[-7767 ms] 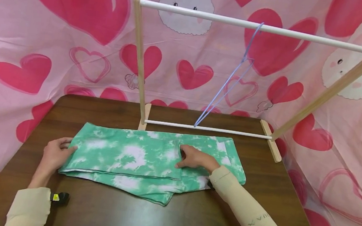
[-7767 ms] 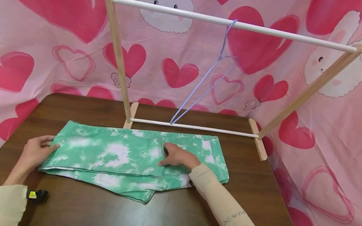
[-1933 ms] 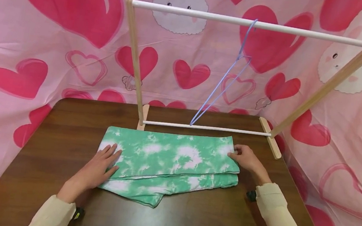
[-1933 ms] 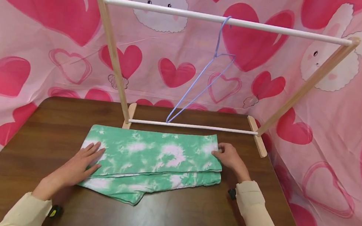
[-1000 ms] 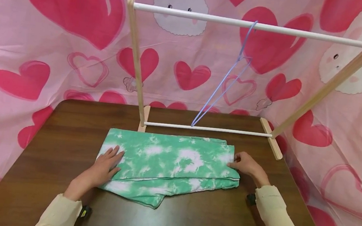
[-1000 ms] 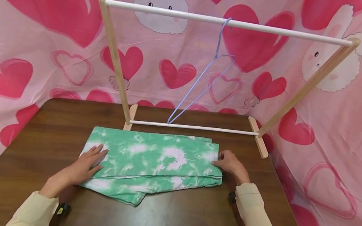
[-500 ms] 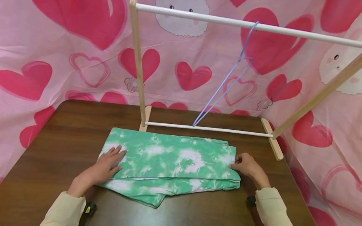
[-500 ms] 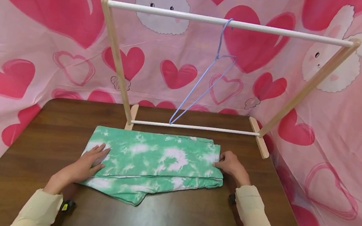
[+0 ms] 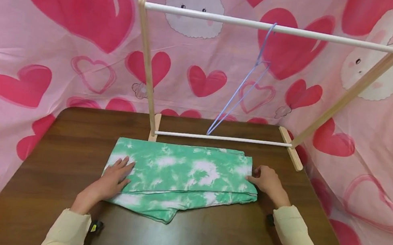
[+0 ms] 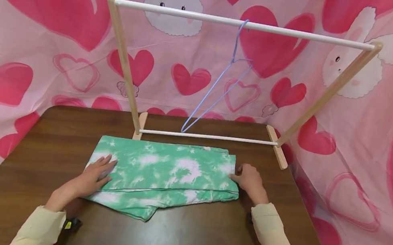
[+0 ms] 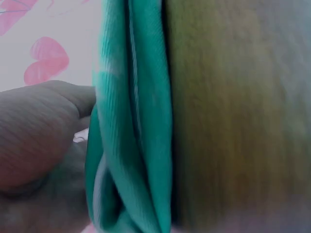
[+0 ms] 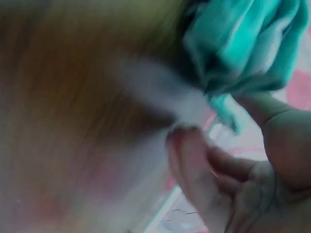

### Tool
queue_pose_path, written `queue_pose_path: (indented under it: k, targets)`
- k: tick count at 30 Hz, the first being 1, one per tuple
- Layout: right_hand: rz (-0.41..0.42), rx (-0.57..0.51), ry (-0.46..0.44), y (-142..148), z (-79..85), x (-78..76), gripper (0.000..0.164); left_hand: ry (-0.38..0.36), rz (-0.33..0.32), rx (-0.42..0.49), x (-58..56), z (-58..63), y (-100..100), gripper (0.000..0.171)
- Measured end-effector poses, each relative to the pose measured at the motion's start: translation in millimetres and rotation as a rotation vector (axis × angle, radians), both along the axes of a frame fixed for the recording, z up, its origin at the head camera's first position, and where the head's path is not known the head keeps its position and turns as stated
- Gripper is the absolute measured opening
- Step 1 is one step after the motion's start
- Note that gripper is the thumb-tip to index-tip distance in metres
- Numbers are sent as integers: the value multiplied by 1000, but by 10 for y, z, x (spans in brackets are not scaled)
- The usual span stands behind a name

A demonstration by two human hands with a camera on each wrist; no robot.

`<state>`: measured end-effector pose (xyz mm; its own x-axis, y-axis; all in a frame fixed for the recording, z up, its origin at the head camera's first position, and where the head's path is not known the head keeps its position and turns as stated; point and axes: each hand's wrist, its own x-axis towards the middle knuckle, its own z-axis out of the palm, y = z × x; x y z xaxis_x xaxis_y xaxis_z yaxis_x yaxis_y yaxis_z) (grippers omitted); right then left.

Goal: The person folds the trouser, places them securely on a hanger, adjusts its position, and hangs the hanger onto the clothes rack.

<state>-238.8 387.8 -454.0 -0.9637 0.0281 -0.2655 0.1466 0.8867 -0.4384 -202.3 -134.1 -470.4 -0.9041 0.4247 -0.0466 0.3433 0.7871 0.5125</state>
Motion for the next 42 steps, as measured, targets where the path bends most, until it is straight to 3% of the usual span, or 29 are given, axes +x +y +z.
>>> queue_pose_path:
  k: [3,5,8,11,13,20,29,33,37,42]
  targets:
    - [13,86,142,-125,67,116,47,54,-14,28,49,21,-30,44]
    - [76,69,244,-211,130,194,45,86,-34,40,91,37,-32,36]
    - [300,-15,334,-328,182,303,45,124,-66,16,160,52,-22,27]
    - [542,-88,315,-417,161,385,39,174,-95,-34,208,45,-5,19]
    - [618,-103,292,-464,119,408,33,230,-112,-68,220,35,0,15]
    - [631,-56,275,-515,25,370,10,351,-171,-91,227,18,-4,18]
    - [591,-96,256,-501,41,360,9,536,-191,-33,312,17,-67,24]
    - [583,-105,244,-489,28,367,11,500,-207,-40,331,-19,-50,21]
    - [581,-86,252,-503,23,376,11,375,-177,-79,317,-23,-11,19]
    - [589,-63,256,-529,42,389,11,205,-124,-91,301,67,20,5]
